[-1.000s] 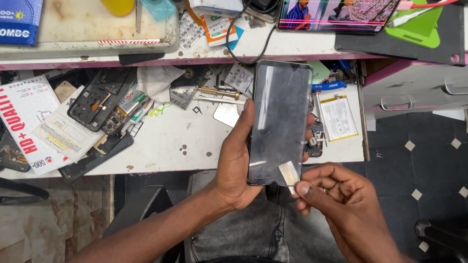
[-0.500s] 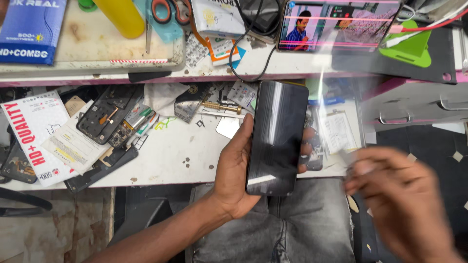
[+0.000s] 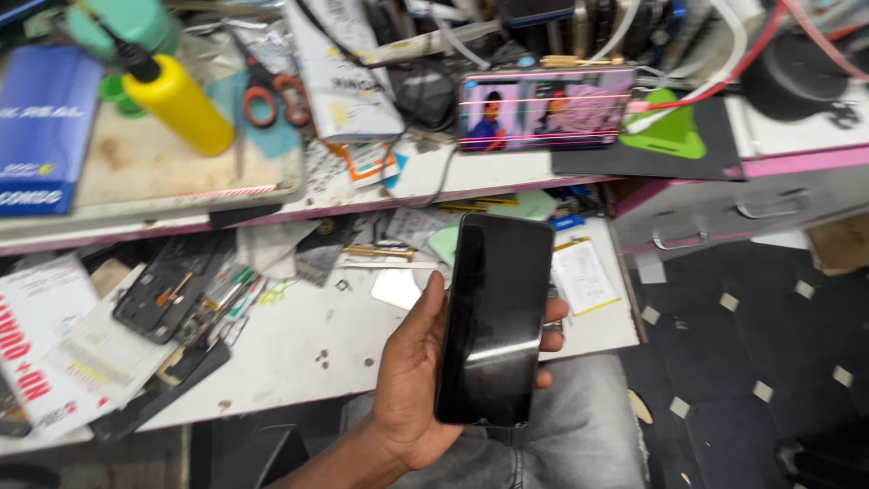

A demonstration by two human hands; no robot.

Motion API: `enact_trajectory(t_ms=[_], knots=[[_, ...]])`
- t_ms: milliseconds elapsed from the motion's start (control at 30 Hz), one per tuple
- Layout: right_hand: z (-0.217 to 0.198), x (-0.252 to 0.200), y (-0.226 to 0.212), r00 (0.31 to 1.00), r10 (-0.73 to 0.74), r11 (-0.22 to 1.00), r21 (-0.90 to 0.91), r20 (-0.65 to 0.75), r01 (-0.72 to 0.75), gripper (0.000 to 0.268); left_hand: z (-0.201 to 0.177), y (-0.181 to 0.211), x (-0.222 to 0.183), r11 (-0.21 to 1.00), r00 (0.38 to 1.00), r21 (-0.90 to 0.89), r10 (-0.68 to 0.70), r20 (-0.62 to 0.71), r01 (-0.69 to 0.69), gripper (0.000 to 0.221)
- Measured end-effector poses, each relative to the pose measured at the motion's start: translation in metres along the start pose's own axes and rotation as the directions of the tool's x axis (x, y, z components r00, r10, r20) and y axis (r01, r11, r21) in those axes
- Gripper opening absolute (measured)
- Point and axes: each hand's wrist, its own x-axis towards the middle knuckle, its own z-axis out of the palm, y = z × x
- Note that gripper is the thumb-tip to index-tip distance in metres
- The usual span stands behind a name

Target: The person removes the battery from a disassembled smartphone, then handles the screen assembly and peels off a protective film from the display. The person works at a cluttered repair bench with tools and spare parts visible.

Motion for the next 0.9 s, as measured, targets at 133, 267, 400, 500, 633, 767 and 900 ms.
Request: enact_trajectory(t_ms=[133,267,400,500,633,767,900], knots=[[-0.076,0.032,-0.002,0.99,0.136,0.989,0.058,-0.027,-0.135,0.01,0.004,-0.005,0.011,1.0,1.0,0.001,-0.015,-0.013,0.015,0.077],[-0.11,0.014,0.01,0.95,0.302,0.953,0.009,-0.076,-0.302,0.014,0.004,-0.009,0.021,0.999,0.999,0.027,-0.04,-0.016,0.04,0.075],[-0.125,-0.021,0.022,0.843,0.424,0.811,-0.276,-0.33,-0.516,0.018,0.003,-0.02,0.032,0.997,0.998,0.069,-0.036,-0.058,0.04,0.072],[-0.136,-0.046,0.029,0.875,0.331,0.657,-0.58,-0.352,-0.482,0.014,0.002,-0.026,0.041,0.996,0.993,0.036,-0.074,-0.089,0.078,0.072],[-0.154,-0.077,0.04,0.84,0.453,0.084,-0.923,-0.3,-0.375,0.017,0.0,-0.031,0.051,0.988,0.985,0.082,-0.118,-0.123,0.128,0.073],[-0.158,-0.108,0.038,0.729,0.592,-0.192,-0.939,-0.342,-0.284,0.019,-0.004,-0.035,0.059,0.98,0.967,0.076,-0.166,-0.194,0.184,0.076],[-0.133,-0.116,0.007,0.874,0.363,-0.221,-0.941,-0.322,-0.255,0.022,-0.009,-0.036,0.069,0.972,0.97,0.036,-0.231,-0.083,0.234,0.078]])
